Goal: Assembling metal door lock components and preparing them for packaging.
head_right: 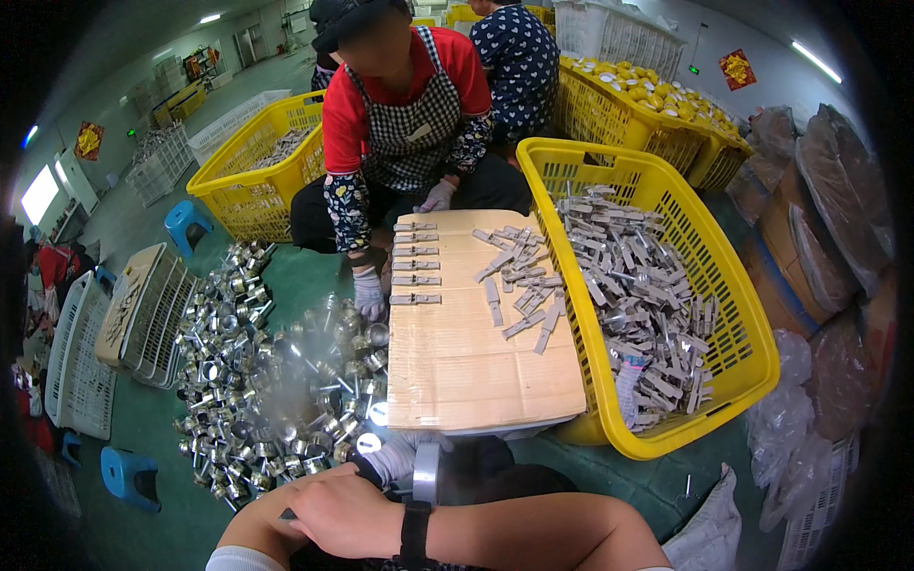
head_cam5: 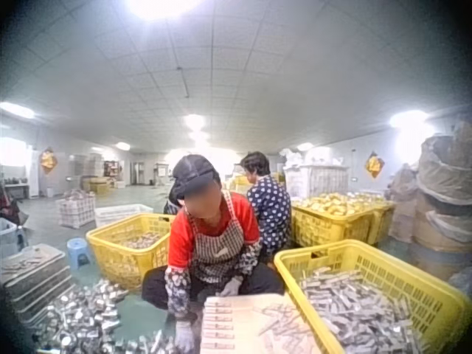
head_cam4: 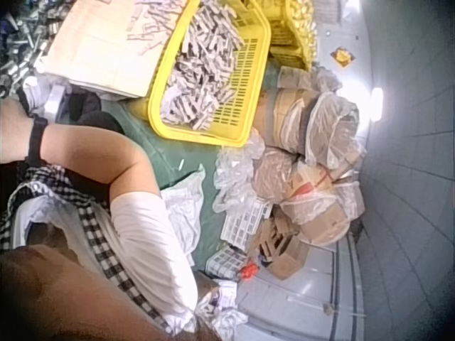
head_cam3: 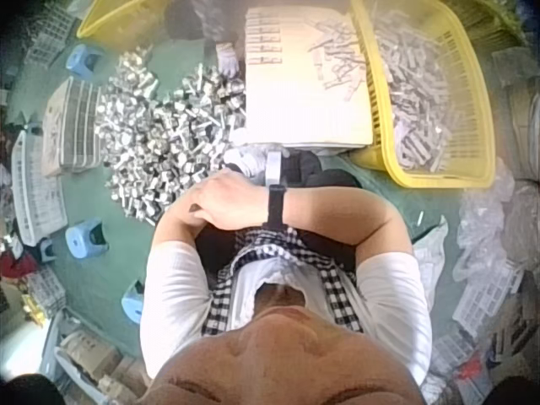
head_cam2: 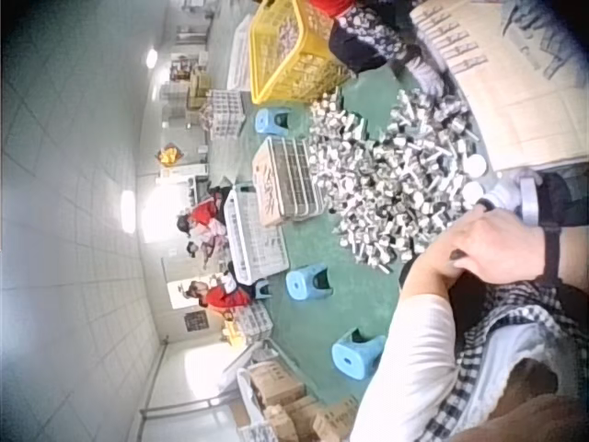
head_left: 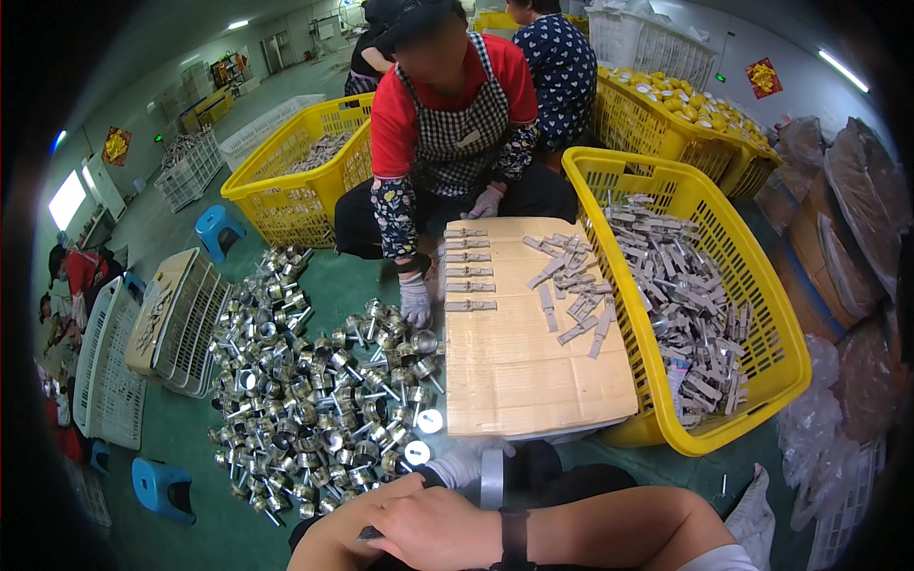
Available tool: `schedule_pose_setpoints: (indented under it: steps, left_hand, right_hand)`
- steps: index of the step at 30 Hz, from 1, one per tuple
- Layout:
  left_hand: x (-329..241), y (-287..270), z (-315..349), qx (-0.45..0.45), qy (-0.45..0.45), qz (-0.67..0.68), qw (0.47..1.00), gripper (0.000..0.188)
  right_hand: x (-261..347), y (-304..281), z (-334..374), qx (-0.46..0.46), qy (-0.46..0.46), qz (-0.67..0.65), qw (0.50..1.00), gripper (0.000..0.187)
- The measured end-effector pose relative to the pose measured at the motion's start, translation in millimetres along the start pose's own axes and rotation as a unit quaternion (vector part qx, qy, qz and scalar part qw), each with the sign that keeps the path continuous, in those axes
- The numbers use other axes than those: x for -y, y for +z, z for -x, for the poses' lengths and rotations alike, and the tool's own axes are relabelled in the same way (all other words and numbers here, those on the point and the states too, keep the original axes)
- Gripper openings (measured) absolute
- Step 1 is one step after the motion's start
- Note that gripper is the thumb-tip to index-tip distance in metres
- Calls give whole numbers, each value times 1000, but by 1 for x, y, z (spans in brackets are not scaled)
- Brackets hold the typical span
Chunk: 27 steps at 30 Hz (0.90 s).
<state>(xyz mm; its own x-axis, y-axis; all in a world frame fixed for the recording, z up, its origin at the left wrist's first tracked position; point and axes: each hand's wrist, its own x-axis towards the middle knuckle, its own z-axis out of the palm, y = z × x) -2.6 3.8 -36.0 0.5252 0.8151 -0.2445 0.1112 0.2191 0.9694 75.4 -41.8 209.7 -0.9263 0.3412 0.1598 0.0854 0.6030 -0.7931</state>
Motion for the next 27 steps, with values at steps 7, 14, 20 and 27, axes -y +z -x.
schedule_pose_setpoints:
  steps: [7,14,20,27]
  left_hand:
    - [1,1,-7,-12,-9,25,1000,22]
    - [43,-4,-17,-7,53,47,997,23]
    - [24,0,-14,-15,-66,161,985,18]
    - [-54,9,2,-76,-249,402,878,10]
  right_hand:
    - [-1,-6,-1,13,26,12,999,22]
    - [21,-16,-4,22,60,4,998,25]
    - [22,-13,-5,15,58,3,998,25]
    - [18,-9,-5,21,55,14,998,27]
